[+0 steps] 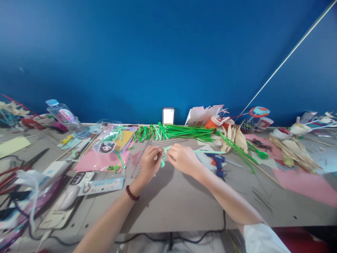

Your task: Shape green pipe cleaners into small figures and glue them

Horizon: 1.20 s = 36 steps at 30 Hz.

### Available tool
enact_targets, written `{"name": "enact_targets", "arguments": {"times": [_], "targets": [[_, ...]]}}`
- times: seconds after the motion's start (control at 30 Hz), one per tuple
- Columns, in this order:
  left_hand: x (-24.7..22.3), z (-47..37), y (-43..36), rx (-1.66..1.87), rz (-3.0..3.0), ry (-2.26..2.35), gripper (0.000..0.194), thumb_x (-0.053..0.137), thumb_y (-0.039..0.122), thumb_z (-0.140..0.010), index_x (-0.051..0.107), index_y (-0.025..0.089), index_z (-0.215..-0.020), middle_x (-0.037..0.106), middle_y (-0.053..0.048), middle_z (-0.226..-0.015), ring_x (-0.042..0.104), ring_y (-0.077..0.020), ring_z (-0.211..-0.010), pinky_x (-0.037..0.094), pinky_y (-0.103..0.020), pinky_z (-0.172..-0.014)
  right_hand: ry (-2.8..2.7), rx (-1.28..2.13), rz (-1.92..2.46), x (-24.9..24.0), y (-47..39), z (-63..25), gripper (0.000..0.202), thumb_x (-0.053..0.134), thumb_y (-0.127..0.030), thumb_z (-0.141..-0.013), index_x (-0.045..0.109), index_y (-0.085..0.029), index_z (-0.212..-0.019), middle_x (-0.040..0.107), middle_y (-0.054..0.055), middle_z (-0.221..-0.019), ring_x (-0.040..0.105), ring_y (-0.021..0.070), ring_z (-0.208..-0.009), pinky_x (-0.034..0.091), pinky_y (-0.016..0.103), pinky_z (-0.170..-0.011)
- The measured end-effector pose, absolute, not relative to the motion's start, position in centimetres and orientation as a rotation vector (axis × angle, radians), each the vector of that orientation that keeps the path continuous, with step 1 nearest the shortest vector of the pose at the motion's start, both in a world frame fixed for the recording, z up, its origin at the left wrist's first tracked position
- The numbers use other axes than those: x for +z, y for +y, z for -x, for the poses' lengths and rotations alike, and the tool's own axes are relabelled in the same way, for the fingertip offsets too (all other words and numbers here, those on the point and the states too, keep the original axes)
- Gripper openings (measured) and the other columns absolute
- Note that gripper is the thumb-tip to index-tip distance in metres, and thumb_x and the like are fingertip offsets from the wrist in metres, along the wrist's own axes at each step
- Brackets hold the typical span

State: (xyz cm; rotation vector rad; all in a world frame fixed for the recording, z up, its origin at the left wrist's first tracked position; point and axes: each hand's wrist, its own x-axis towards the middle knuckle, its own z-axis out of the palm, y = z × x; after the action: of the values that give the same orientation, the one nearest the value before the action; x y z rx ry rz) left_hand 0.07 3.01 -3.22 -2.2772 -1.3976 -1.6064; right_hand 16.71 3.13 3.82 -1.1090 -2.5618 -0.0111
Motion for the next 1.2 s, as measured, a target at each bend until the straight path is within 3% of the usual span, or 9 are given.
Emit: {"name": "enact_targets", "arguments": {"times": [0.17,0.37,0.6,0.77,0.93,1.2], "targets": [[-3.2,-0.2,2.9,-1.339,2.322,-1.198,0.016,0.051,0.007,-0.081,0.06,0.018,-0.088,0.064,-0.005,-0.08,0.056,-0.0172,-0.078,0.047,-0.029,-0.068,-2.528,-0.056,1.022,4.6,3.8,-17.6,0.023,0.047,-0.021,-0.091,0.065,-0.016,-0.077,0.063,0.005,-0.076,0.049,0.015,-0.078,0.032,0.025,-0.061],[-3.2,-0.3,2.7,-1.285,2.428,-0.994,0.018,0.05,0.008,-0.083,0.059,0.018,-0.094,0.065,-0.006,-0.084,0.057,-0.0168,-0.079,0.048,-0.03,-0.068,-2.397,0.059,1.06,4.2,5.6,-18.9,0.018,0.055,-0.028,-0.088,0.07,-0.022,-0.08,0.065,0.003,-0.08,0.05,0.0162,-0.083,0.034,0.024,-0.064],[-2.4,-0.7,2.0,-1.565,2.324,-1.064,0.014,0.053,0.008,-0.081,0.058,0.018,-0.089,0.064,-0.005,-0.078,0.056,-0.0156,-0.074,0.048,-0.031,-0.067,-2.342,0.337,1.162,3.3,6.6,-18.9,0.016,0.057,-0.023,-0.083,0.073,-0.024,-0.081,0.069,0.003,-0.082,0.058,0.0165,-0.083,0.038,0.024,-0.069],[-2.2,-0.5,2.1,-1.743,2.162,-1.28,0.006,0.055,0.014,-0.081,0.059,0.018,-0.084,0.062,-0.005,-0.079,0.056,-0.016,-0.075,0.047,-0.03,-0.065,-2.414,0.514,1.18,3.6,5.6,-18.1,0.018,0.055,-0.025,-0.084,0.073,-0.023,-0.083,0.071,0.003,-0.081,0.061,0.0153,-0.075,0.036,0.022,-0.062],[-2.3,-0.3,2.5,-1.793,2.135,-1.386,0.004,0.056,0.017,-0.081,0.06,0.017,-0.081,0.063,-0.004,-0.077,0.057,-0.0152,-0.074,0.045,-0.026,-0.058,-2.501,0.348,1.212,4.1,4.4,-17.7,0.029,0.049,-0.031,-0.088,0.069,-0.019,-0.071,0.069,0.004,-0.072,0.057,0.014,-0.067,0.028,0.023,-0.057],[-2.7,-0.2,2.9,-1.873,2.361,-1.561,0.016,0.054,0.028,-0.084,0.065,0.017,-0.09,0.066,-0.005,-0.078,0.058,-0.0123,-0.064,0.046,-0.023,-0.054,-2.575,0.174,1.256,3.7,4.5,-17.8,0.027,0.047,-0.028,-0.089,0.068,-0.021,-0.073,0.069,0.004,-0.076,0.059,0.0156,-0.072,0.028,0.025,-0.056]]}}
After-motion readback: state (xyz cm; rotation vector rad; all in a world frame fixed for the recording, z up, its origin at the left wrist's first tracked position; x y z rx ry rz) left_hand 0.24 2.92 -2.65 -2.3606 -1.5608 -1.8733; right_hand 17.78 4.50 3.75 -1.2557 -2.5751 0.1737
